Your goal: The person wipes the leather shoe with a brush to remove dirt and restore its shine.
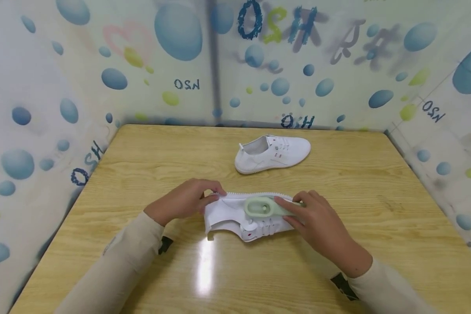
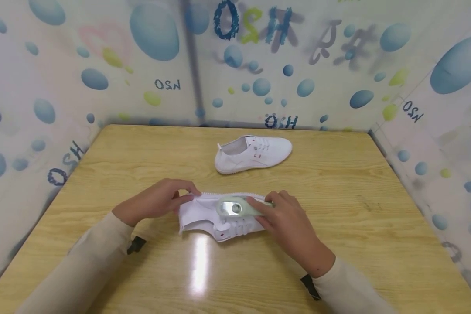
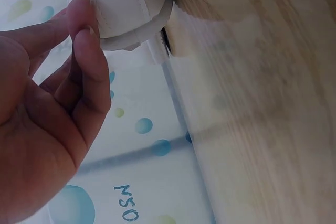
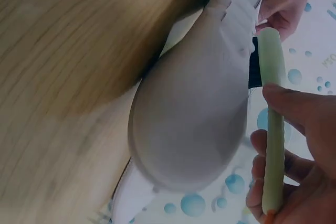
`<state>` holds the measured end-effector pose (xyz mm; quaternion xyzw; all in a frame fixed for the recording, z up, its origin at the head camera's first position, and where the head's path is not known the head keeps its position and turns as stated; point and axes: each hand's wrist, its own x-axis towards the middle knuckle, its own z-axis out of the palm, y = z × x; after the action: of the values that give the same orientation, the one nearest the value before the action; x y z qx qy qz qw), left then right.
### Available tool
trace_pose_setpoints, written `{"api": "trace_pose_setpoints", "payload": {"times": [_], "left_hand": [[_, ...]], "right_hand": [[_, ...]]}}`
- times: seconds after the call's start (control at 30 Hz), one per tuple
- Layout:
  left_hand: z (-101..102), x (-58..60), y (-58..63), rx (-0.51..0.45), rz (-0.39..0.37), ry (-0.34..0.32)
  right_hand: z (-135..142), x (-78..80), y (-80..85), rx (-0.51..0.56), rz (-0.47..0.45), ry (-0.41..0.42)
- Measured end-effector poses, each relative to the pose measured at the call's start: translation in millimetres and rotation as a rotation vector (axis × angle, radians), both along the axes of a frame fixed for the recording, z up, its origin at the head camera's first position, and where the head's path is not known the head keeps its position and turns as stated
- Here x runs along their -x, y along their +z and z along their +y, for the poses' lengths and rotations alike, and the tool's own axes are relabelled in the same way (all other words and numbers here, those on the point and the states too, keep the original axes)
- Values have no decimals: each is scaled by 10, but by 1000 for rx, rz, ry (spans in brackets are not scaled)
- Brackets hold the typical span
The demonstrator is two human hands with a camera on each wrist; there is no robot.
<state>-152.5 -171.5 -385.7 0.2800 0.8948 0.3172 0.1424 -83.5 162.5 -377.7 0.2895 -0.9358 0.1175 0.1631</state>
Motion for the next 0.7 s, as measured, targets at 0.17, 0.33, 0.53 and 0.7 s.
{"api": "trace_pose_setpoints", "payload": {"times": [0.17, 0.33, 0.53, 0.7], "left_hand": [[-17, 4, -4, -21, -15, -12], [-6, 9, -12, -30, -9, -15], [-10, 5, 1, -64, -32, -14], [-26, 8, 8, -81, -58, -13]], "right_hand": [[-223, 21, -30, -52, -7, 26], [-353, 18, -61, -90, -11, 46], [-311, -41, -19, -120, 1, 8], [-247, -60, -7, -105, 42, 3]]}}
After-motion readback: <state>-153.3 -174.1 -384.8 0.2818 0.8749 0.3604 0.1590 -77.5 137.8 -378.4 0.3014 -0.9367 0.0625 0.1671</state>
